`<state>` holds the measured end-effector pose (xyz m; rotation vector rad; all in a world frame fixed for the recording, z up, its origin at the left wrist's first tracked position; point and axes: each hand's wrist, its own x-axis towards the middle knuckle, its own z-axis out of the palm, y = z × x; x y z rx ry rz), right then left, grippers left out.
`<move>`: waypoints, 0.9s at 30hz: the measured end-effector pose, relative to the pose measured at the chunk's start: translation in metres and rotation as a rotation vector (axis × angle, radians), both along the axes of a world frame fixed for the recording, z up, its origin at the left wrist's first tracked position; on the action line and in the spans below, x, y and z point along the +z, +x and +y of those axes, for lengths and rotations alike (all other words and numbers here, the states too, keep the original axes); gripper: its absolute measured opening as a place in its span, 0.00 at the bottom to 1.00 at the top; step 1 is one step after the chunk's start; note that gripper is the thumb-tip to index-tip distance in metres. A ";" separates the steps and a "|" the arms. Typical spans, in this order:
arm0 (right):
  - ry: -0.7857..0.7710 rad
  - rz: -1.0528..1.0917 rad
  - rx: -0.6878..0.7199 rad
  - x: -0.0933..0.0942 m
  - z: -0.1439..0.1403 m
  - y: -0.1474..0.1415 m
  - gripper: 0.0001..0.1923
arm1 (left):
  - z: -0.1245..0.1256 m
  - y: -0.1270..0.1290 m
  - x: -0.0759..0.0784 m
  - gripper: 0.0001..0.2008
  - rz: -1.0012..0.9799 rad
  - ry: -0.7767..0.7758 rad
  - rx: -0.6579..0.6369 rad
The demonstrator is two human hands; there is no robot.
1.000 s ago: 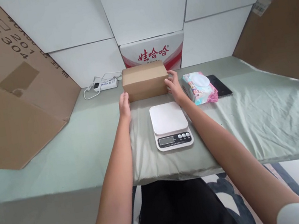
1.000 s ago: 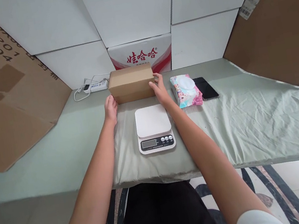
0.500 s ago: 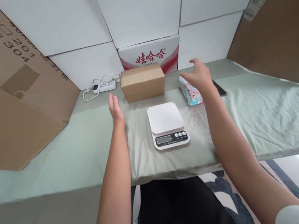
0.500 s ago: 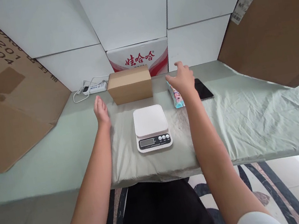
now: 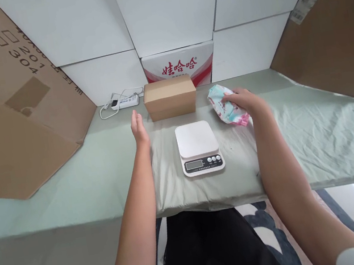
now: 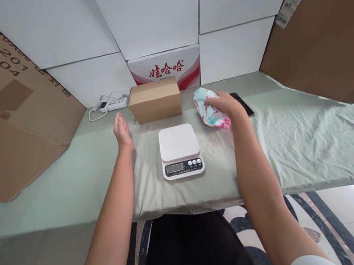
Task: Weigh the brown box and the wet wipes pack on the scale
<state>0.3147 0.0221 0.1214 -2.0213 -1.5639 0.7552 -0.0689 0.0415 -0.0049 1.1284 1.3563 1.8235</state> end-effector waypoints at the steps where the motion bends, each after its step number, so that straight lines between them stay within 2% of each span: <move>1: -0.024 0.133 0.068 0.001 -0.003 0.001 0.25 | 0.000 0.001 0.000 0.44 -0.007 -0.006 -0.001; 3: -0.052 0.386 0.212 0.005 -0.010 -0.002 0.25 | 0.000 0.002 -0.001 0.44 -0.021 -0.015 -0.001; 5: -0.005 0.514 0.366 0.010 -0.020 -0.012 0.32 | 0.000 0.003 -0.001 0.43 -0.031 -0.021 -0.001; 7: 0.076 0.447 0.542 0.020 -0.031 -0.025 0.35 | -0.001 0.003 -0.001 0.42 -0.027 -0.020 -0.004; 10: 0.177 0.248 0.817 0.033 -0.042 -0.046 0.35 | -0.004 0.003 0.000 0.39 0.002 -0.003 -0.006; 14: 0.266 0.067 1.048 0.037 -0.047 -0.067 0.39 | -0.009 0.004 0.004 0.38 0.021 0.002 -0.008; 17: 0.334 -0.076 1.128 0.031 -0.049 -0.079 0.43 | -0.012 0.006 0.007 0.37 0.017 0.000 -0.013; 21: 0.293 -0.270 1.142 0.021 -0.055 -0.087 0.46 | -0.014 0.008 0.010 0.38 0.009 -0.001 -0.012; 27: 0.332 -0.332 1.142 0.014 -0.060 -0.088 0.45 | -0.014 0.008 0.010 0.41 0.012 0.016 -0.028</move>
